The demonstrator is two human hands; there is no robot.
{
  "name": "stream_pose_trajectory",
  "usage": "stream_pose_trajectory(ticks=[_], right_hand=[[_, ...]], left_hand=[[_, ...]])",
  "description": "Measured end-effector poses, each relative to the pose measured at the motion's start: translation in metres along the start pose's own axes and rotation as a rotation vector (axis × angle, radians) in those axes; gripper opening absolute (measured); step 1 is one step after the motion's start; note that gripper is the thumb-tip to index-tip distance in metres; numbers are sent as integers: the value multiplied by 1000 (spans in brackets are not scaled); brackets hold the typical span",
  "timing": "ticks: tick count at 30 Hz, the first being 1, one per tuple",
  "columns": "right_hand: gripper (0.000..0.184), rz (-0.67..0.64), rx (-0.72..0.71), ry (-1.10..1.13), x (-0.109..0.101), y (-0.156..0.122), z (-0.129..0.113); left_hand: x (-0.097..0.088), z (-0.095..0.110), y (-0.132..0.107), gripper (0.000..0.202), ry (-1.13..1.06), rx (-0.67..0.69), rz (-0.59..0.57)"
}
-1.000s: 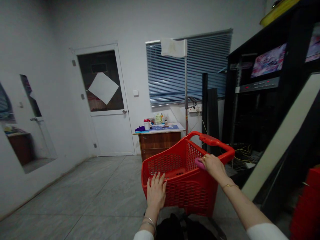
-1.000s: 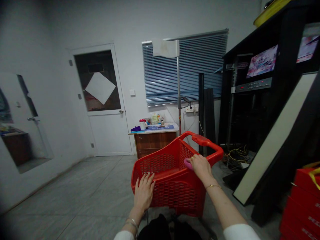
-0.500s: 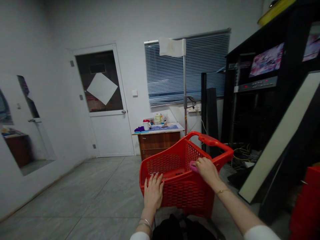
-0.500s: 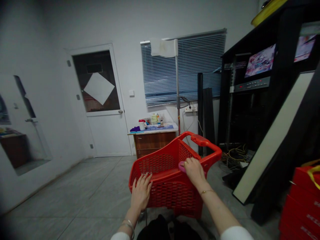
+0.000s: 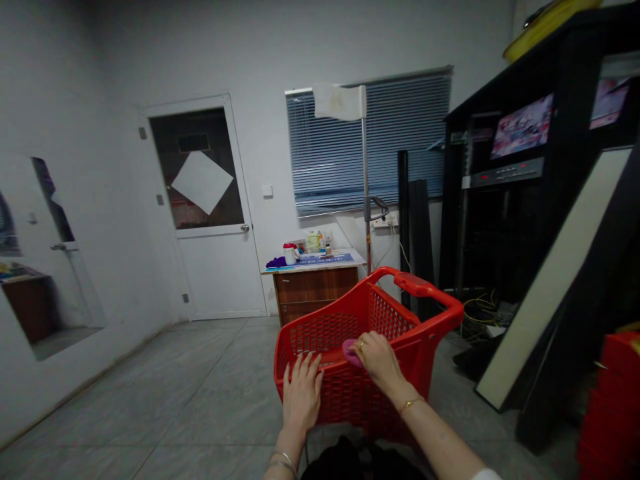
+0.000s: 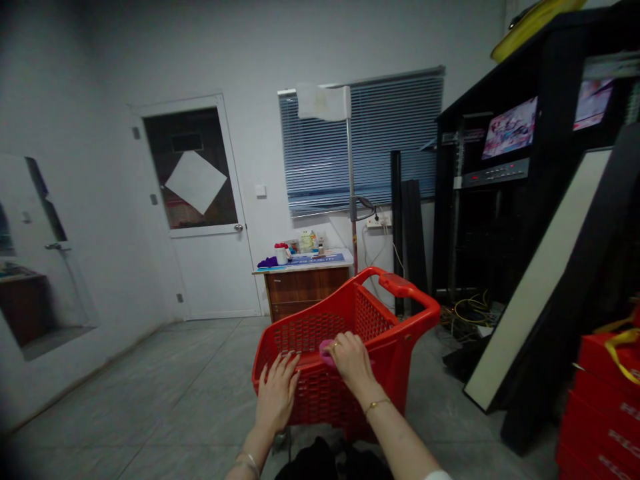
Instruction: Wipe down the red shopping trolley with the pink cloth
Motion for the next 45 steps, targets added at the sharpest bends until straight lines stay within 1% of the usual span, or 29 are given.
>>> stream_pose_trajectory(ticks=[1,4,6,8,10,13,15,16,19,21,22,24,26,27,28,29,30,31,33,34,35,36,37,38,40,42,43,44,45], right_hand=[[31,33,32,-28,-18,-1,26],[37,181,249,-168,-73,-9,111],[41,148,330,-232,-89,-14,147],[43,48,339,-255,-89,-16,162],[43,-34,319,-259,-81,-15,161],[44,-68,284,-253,-70,-11,141],[43,-61,245,-234,-62,-8,119],[42,-54,216,-222,-58,-7,106],[30,-38,127,-180,-49,-5,77],[26,-51,63,-151,-50,-6,77],[28,-60,41,-142,-54,-7,85],[31,-56,55,-145,-68,-11,115],[33,-10,161,-172,-85,-14,150],[34,20,228,-191,-91,-16,162],[35,45,280,-211,-94,-17,165],[36,62,304,-228,-93,-17,159],[36,68,295,-238,-88,-16,144],[35,66,263,-244,-80,-14,124],[29,36,146,-217,-61,-10,76],[25,15,89,-197,-53,-9,56],[22,-6,38,-175,-48,-8,44],[20,-23,-3,-156,-46,-8,39],[19,-34,-30,-141,-48,-9,43],[20,-39,-40,-134,-54,-10,56],[26,-25,5,-146,-71,-12,95],[32,17,107,-180,-88,-14,135],[34,44,159,-201,-92,-15,147],[34,71,204,-221,-94,-15,150],[33,88,232,-238,-90,-15,145]], left_hand=[[0,-4,0,40,14,-1,2],[-2,-10,3,39,45,-25,-11],[-3,-4,9,40,61,-75,-7],[-5,17,17,45,55,-93,15],[-2,55,28,48,2,2,-3],[9,109,43,48,-97,92,-68],[16,133,50,47,-141,120,-132],[18,138,52,47,-157,112,-162],[19,138,54,46,-177,77,-229],[16,132,53,45,-175,75,-252],[15,130,52,45,-173,78,-259],[13,126,50,45,-171,84,-261],[13,125,48,45,-178,86,-251],[14,125,47,45,-186,84,-247],[15,125,47,45,-196,82,-245],[16,126,46,45,-207,80,-245],[16,126,46,45,-216,79,-248],[17,126,46,46,-221,79,-251],[17,124,46,46,-215,84,-261],[16,122,46,46,-207,86,-266],[15,120,47,46,-200,90,-270],[14,118,47,46,-194,93,-273],[13,115,47,46,-192,94,-274],[12,113,48,46,-191,96,-273],[10,110,48,46,-196,96,-271],[11,109,48,46,-209,93,-267],[11,109,48,46,-216,91,-263],[12,110,48,46,-224,88,-259],[12,111,48,46,-231,83,-255]])
Point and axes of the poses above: each hand's wrist, its own y-axis towards the middle knuckle, its own x-axis out of the palm, z = x × y, the point moved 6 cm from there along y, towards the middle knuckle, and after that the axes turned 6 degrees about -x, right-handed, at the moved point
